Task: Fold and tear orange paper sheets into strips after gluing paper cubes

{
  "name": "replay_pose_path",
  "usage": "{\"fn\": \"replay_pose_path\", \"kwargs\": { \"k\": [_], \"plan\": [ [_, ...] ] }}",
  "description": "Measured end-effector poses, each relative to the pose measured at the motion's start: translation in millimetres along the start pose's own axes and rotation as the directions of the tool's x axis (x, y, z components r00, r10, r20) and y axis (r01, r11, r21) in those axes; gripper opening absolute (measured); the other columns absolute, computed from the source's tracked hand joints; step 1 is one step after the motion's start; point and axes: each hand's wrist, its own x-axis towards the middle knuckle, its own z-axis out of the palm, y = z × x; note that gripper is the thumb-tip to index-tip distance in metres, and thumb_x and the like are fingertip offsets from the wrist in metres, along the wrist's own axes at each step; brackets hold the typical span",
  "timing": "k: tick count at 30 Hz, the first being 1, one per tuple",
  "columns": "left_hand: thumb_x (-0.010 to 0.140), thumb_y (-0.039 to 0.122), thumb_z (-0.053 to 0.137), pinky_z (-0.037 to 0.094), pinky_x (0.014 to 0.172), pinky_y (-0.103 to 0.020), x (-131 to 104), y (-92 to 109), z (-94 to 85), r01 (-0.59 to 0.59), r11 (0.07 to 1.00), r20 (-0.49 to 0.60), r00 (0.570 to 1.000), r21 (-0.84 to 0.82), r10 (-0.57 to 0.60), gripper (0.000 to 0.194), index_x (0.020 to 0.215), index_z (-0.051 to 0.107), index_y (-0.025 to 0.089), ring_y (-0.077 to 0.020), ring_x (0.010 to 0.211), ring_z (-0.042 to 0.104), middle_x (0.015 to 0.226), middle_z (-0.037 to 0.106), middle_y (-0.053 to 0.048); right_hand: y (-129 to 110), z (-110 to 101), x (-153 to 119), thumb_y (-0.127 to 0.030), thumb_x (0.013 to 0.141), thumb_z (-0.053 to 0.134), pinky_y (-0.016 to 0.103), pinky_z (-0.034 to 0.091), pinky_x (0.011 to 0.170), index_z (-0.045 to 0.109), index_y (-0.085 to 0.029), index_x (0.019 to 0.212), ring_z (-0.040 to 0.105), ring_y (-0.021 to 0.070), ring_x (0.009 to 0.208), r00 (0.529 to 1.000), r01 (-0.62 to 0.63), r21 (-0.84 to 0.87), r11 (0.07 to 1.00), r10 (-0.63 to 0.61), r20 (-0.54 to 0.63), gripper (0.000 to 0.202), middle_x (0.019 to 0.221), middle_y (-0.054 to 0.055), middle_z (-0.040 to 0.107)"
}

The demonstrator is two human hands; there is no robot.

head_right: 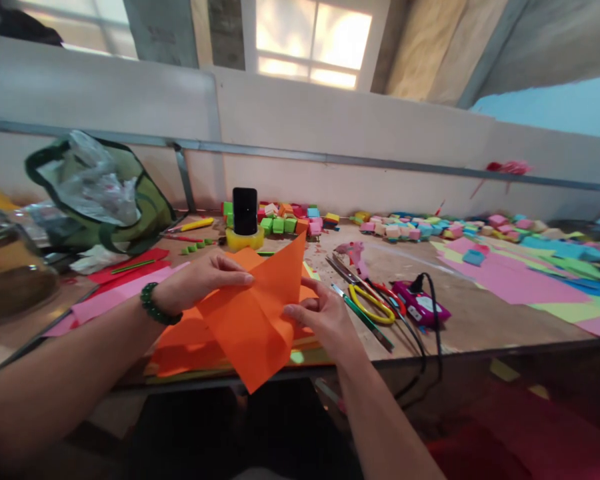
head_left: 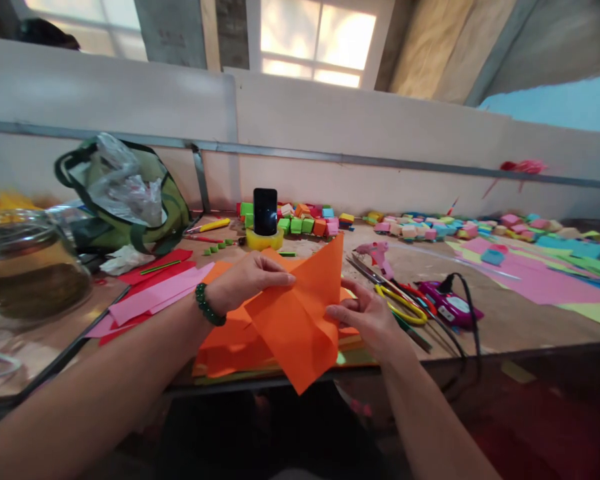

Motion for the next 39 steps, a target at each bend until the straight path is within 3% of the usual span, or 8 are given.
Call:
{"fn": "replay_pose_path", "kwargs": {
  "k": [8,13,22,27,34,39],
  "plan": [
    [0.062,0.034,0.079,0.047,0.054,-0.025,6.3,-4.4,-12.7,0.094,0.975,-0.075,0.991,-0.200,-0.111,0.025,0.072,0.071,0.013,-0.0153,0.059,0.064,0.071,0.071,-0.005,0.1,10.2,-9.7,-0.031,0.064,0.079,0.027,0.049,0.058,0.050,-0.017,0.123,0.063,0.0151,0.057,0.997,-0.018,0.060,0.998,0.014,0.070,0.067,0.063,-0.002,0.069],
    [0.062,0.034,0.080,0.047,0.053,-0.024,9.5,-8.6,-15.4,0.077,0.982,-0.063,0.994,-0.171,-0.089,0.024,0.069,0.070,0.013,-0.0139,0.055,0.063,0.066,0.071,-0.004,3.9,9.4,-11.6,-0.028,0.063,0.079,0.026,0.047,0.058,0.050,-0.018,0.117,0.059,0.0120,0.055,0.999,0.039,0.085,0.996,-0.041,0.016,0.062,0.059,-0.007,0.064],
    [0.061,0.034,0.081,0.050,0.056,-0.026,12.8,-8.5,-16.7,0.145,0.972,-0.060,0.985,-0.187,-0.159,0.029,0.074,0.071,0.011,-0.0168,0.059,0.066,0.073,0.073,-0.008,-1.4,17.6,-21.8,-0.028,0.068,0.073,0.023,0.039,0.055,0.042,-0.016,0.122,0.055,0.0113,0.056,0.996,-0.013,-0.014,1.000,0.014,0.087,0.063,0.059,-0.007,0.060],
    [0.060,0.034,0.081,0.050,0.056,-0.025,15.4,-11.3,-22.6,0.122,0.973,-0.077,0.987,-0.193,-0.140,0.028,0.074,0.072,0.012,-0.0157,0.058,0.066,0.070,0.073,-0.005,4.5,23.7,-22.0,-0.029,0.073,0.067,0.024,0.041,0.057,0.038,-0.017,0.123,0.053,0.0111,0.056,0.997,0.026,-0.051,0.998,-0.021,0.079,0.059,0.060,-0.008,0.058],
    [0.063,0.033,0.080,0.049,0.055,-0.023,16.2,-10.7,-37.0,0.044,0.979,-0.108,0.992,-0.198,-0.066,0.022,0.073,0.072,0.015,-0.0148,0.060,0.066,0.071,0.072,-0.003,2.5,27.0,-21.4,-0.024,0.077,0.062,0.023,0.041,0.058,0.039,-0.021,0.121,0.054,0.0112,0.064,0.979,0.198,-0.138,0.970,-0.188,0.083,0.050,0.071,-0.005,0.058],
    [0.061,0.034,0.081,0.048,0.055,-0.022,14.9,-4.9,-44.3,0.008,0.982,-0.165,0.985,-0.189,-0.040,0.025,0.072,0.070,0.013,-0.0140,0.059,0.065,0.070,0.072,-0.004,-2.8,24.3,-23.0,-0.022,0.077,0.062,0.022,0.040,0.055,0.043,-0.019,0.117,0.053,0.0108,0.061,0.976,0.195,-0.193,0.962,-0.171,0.134,0.044,0.069,-0.005,0.057]
  ]
}}
